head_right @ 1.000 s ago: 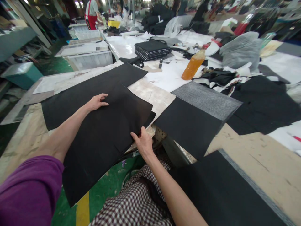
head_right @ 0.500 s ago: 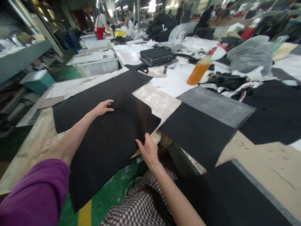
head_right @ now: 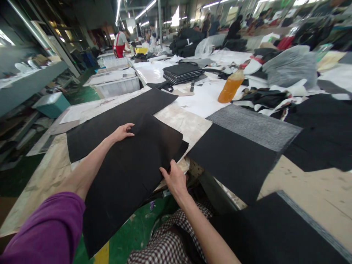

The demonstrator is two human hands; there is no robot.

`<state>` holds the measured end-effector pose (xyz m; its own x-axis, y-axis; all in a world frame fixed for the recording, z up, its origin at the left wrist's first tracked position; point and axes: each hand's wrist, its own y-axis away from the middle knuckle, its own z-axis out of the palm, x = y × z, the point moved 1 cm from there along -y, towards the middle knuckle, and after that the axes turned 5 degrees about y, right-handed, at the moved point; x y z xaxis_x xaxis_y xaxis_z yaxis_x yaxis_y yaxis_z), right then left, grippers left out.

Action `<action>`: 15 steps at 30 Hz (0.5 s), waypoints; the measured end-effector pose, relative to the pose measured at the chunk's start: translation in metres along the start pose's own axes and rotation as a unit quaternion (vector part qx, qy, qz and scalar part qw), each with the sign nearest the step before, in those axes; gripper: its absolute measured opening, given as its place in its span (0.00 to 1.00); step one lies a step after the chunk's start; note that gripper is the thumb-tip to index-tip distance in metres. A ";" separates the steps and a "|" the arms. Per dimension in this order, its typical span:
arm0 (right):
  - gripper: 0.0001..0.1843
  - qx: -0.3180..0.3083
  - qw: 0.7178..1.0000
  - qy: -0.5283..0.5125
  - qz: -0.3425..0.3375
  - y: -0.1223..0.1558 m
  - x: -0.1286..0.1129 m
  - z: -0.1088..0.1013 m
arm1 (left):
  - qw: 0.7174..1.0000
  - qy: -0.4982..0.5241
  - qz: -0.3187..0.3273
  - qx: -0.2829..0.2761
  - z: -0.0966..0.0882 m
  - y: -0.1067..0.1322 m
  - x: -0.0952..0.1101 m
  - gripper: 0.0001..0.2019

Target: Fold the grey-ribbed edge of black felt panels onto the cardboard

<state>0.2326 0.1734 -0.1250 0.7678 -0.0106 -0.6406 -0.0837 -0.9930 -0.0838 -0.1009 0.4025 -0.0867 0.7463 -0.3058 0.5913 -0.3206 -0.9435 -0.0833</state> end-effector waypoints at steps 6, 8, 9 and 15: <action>0.23 0.004 0.999 0.031 0.016 0.002 -0.006 -0.006 | 0.999 -0.051 -0.002 0.007 0.000 0.012 0.021 0.34; 0.36 0.035 0.999 0.026 0.012 0.002 -0.009 -0.008 | 0.997 -0.075 0.003 0.030 0.000 0.019 0.038 0.38; 0.42 0.050 0.998 0.024 0.012 0.002 -0.010 -0.010 | 0.994 -0.094 0.009 0.048 0.000 0.022 0.049 0.40; 0.47 0.135 0.990 0.021 -0.041 0.011 -0.009 -0.031 | 0.977 -0.169 0.082 0.104 0.022 0.045 0.142 0.23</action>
<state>0.2446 0.1593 -0.0965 0.8046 0.0587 -0.5909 -0.1823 -0.9227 -0.3398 0.0035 0.3143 -0.0241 0.8556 -0.4467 0.2614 -0.3529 -0.8729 -0.3368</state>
